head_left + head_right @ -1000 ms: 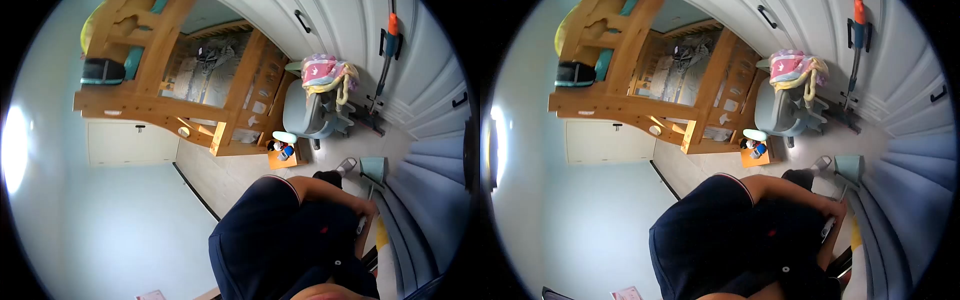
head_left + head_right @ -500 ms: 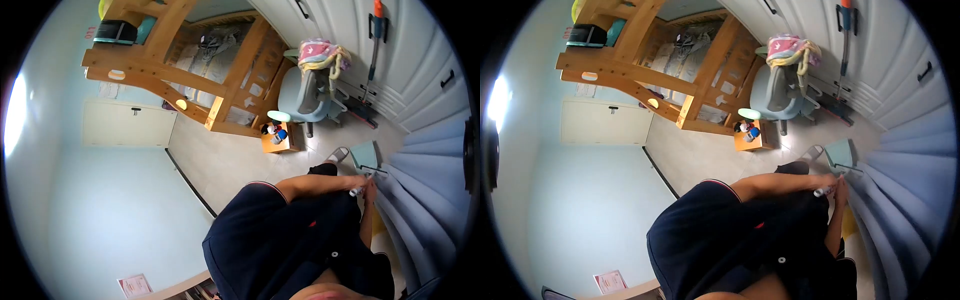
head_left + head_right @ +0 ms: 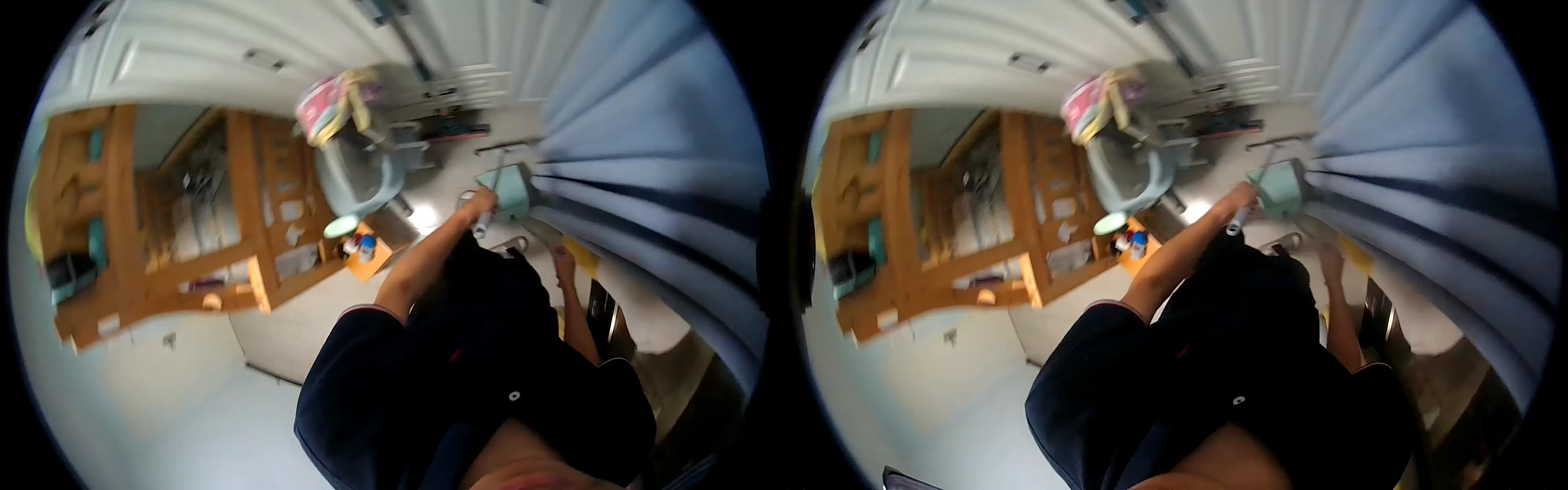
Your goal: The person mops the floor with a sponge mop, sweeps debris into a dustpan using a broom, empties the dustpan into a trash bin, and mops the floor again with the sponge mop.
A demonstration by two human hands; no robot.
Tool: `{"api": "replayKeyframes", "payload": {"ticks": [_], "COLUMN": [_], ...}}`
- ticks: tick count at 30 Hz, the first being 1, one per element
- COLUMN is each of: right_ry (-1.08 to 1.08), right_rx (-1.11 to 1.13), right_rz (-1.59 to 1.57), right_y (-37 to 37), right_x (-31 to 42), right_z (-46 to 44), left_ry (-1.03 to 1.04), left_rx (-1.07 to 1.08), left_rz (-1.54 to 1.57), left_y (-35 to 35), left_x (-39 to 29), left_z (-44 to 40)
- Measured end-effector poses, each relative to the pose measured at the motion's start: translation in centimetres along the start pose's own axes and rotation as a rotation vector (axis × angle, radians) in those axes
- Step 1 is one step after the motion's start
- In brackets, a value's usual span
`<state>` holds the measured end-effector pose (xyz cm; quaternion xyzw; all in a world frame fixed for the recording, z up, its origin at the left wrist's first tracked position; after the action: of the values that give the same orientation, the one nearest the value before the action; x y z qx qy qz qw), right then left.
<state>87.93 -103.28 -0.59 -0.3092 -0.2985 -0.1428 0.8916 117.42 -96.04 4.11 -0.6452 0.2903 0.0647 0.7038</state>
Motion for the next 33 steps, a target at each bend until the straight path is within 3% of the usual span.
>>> {"api": "replayKeyframes", "payload": {"ticks": [1,2,4,8,10,15,19,21,25,27,28,30,33], "right_ry": [-0.052,0.065,0.029,0.155,0.140,0.188,0.209,0.224,0.324,0.320,0.309,0.322,0.353], "right_rx": [0.016,-0.018,-0.060,-0.102,-0.117,-0.151,-0.185,-0.169,-0.155,-0.161,-0.156,-0.150,-0.153], "right_rz": [0.146,0.143,0.064,0.048,0.009,0.017,-0.046,-0.042,0.074,0.093,0.072,0.084,0.078], "right_y": [0.2,0.7,2.4,2.9,3.2,3.7,3.8,3.7,3.8,4.2,4.3,4.3,4.3], "right_x": [3.5,2.2,2.2,4.1,5.0,4.0,3.5,3.8,3.1,2.9,3.3,4.1,4.6], "right_z": [1.1,0.8,0.4,-0.1,-0.7,-2.6,-2.7,-2.4,-1.4,-1.3,-1.4,-1.9,-2.5], "left_ry": [0.072,-0.399,-0.847,-0.684,-0.977,-0.927,-0.953,-1.035,-0.973,-1.014,-1.023,-0.904,-0.799], "left_rx": [-0.070,0.124,-0.058,0.052,-0.241,-0.283,-0.275,-0.157,-0.085,0.203,0.214,0.534,0.496], "left_rz": [-0.056,0.401,1.341,1.260,1.625,1.756,1.736,1.629,1.569,1.188,1.188,0.853,0.644], "left_y": [1.5,0.0,0.7,1.5,2.6,8.8,12.0,13.2,15.0,15.7,16.0,16.6,20.3], "left_x": [2.1,5.2,8.2,10.7,12.8,17.7,20.2,21.0,21.3,21.2,21.1,20.3,21.4], "left_z": [-0.9,-1.7,-1.2,-6.5,-6.2,-9.0,-10.8,-11.6,-15.0,-15.3,-14.9,-14.8,-13.6]}}
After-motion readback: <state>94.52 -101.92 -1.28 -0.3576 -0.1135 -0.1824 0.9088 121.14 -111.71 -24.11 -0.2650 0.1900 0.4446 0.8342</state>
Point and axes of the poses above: each hand's wrist, its own z-axis away from the middle knuckle, its own y-axis out of the palm, x = y × z, the point moved 10 cm from there along -z, towards the middle knuckle, and after that the axes turned 12 degrees about x, right-handed, at the moved point
